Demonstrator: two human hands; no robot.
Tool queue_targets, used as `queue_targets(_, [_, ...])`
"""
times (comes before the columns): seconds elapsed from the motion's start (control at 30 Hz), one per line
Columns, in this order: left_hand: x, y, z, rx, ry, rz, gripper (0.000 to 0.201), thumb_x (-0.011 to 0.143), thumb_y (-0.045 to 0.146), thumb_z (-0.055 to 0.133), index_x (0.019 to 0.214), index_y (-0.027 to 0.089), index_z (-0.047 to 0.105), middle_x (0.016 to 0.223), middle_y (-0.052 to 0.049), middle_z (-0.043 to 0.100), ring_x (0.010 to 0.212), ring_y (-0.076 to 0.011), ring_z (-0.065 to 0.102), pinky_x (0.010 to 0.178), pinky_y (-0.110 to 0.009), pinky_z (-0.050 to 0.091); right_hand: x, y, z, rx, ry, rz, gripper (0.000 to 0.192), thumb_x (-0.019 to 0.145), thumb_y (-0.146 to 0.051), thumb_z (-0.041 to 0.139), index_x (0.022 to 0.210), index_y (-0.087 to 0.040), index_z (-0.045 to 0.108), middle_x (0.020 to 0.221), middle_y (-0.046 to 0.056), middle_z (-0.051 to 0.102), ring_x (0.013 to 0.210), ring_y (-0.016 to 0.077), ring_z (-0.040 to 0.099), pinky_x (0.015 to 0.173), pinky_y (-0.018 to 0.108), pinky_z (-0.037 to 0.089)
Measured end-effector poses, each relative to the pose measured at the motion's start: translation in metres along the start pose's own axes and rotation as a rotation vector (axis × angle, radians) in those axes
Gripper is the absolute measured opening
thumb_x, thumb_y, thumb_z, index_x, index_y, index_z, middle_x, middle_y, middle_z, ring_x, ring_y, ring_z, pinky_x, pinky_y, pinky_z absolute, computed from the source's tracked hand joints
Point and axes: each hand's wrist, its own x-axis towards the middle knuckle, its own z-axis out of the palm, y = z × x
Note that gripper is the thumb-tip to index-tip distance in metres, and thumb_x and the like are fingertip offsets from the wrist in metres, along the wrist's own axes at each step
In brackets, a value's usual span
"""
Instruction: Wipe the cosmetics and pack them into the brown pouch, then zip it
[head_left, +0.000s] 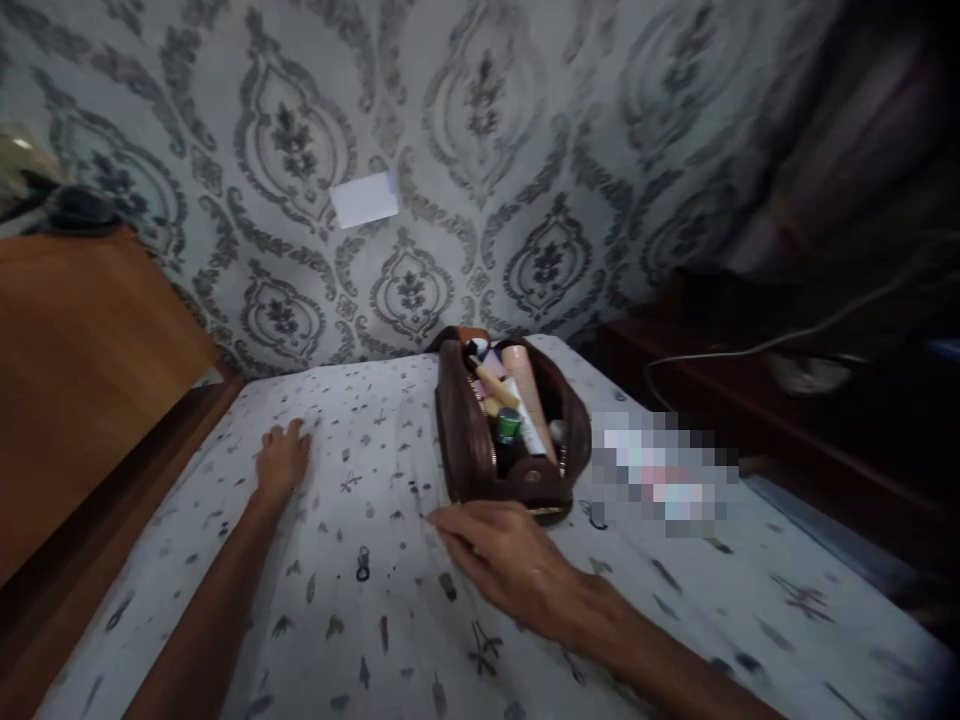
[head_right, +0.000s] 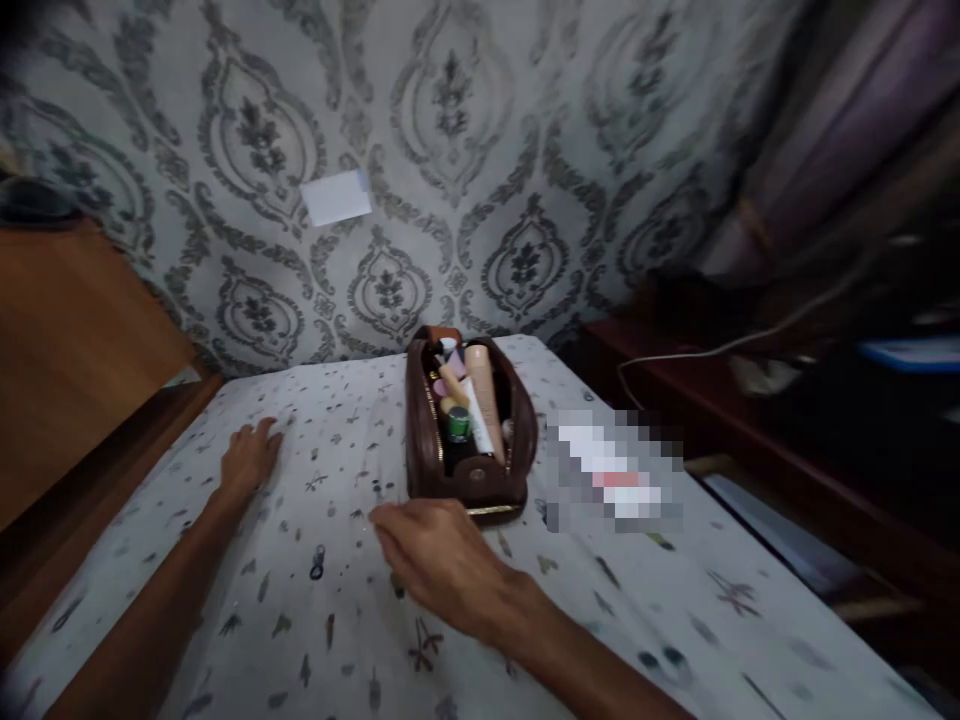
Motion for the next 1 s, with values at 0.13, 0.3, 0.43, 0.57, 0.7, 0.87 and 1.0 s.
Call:
queue_targets(0.13, [-0.012,0.008,0.0,-0.006,0.033,-0.017,0.053,0.095,0.049,0.035,0.129,0.013,0.053,0.109,-0.018,0.062,0.104,-0.0358,0.059,0.086,-0.048,0.048,0.001,-0.004,0.022,0.223,-0.021,0.152,0.024,0.092,-0.018,0.048,0.099,-0.016,0.072,0.073,0.004,0.07,0.064,0.0147,0.064,0.063,0.025,0.043])
queue_targets(0.3, [-0.074,0.062,-0.021,-0.413,0.08,0.244,0.046,0.093,0.059,0.037,0.105,0.021,0.059,0.081,-0.002,0.067,0.078,-0.0239,0.065,0.069,-0.032,0.052,-0.003,-0.003,0.048,0.898,0.027,0.502,0.047,0.089,-0.053,0.059,0.118,-0.016,0.063,0.078,0.0,0.062,0.054,0.0099,0.057,0.05,0.021,0.04])
queue_targets(0.43, [-0.134,0.096,-0.019,-0.383,0.184,0.716,0.031,0.092,0.045,0.048,0.105,0.021,0.064,0.092,-0.006,0.074,0.079,-0.0234,0.071,0.065,-0.03,0.056,-0.006,-0.003,0.063,1.36,0.1,0.616,0.07,0.069,-0.076,0.068,0.107,-0.018,0.063,0.079,0.0,0.064,0.056,0.01,0.059,0.045,0.02,0.039])
queue_targets(0.57, [-0.154,0.115,-0.013,-0.381,0.332,1.028,0.019,0.091,0.03,0.049,0.102,0.021,0.063,0.079,-0.007,0.072,0.069,-0.0211,0.07,0.059,-0.028,0.055,-0.01,-0.002,0.063,1.506,0.157,0.636,0.06,0.063,-0.072,0.076,0.082,-0.016,0.064,0.06,-0.004,0.057,0.049,0.0082,0.054,0.042,0.018,0.036])
queue_targets(0.7, [-0.15,0.126,-0.013,-0.441,0.338,1.072,0.021,0.093,0.024,0.042,0.096,0.021,0.062,0.069,-0.005,0.069,0.059,-0.0195,0.067,0.053,-0.027,0.052,-0.014,0.0,0.056,1.532,0.152,0.549,0.06,0.067,-0.07,0.075,0.086,-0.014,0.063,0.062,-0.002,0.061,0.051,0.0093,0.058,0.044,0.019,0.039])
queue_targets(0.87, [-0.158,0.125,-0.005,-0.59,0.148,0.794,0.031,0.096,0.034,0.037,0.092,0.022,0.065,0.067,-0.003,0.07,0.054,-0.0191,0.065,0.052,-0.028,0.052,-0.015,-0.001,0.051,1.58,0.128,0.551,0.06,0.064,-0.065,0.081,0.088,-0.015,0.059,0.067,-0.002,0.065,0.052,0.0093,0.06,0.047,0.02,0.041])
queue_targets(1.0, [-0.175,0.131,-0.001,-0.781,-0.082,0.343,0.043,0.096,0.053,0.034,0.092,0.022,0.064,0.058,0.0,0.064,0.051,-0.02,0.059,0.049,-0.03,0.048,-0.014,0.002,0.051,1.633,0.165,0.573,0.061,0.059,-0.061,0.086,0.086,-0.018,0.053,0.07,-0.002,0.067,0.057,0.0104,0.062,0.053,0.021,0.044])
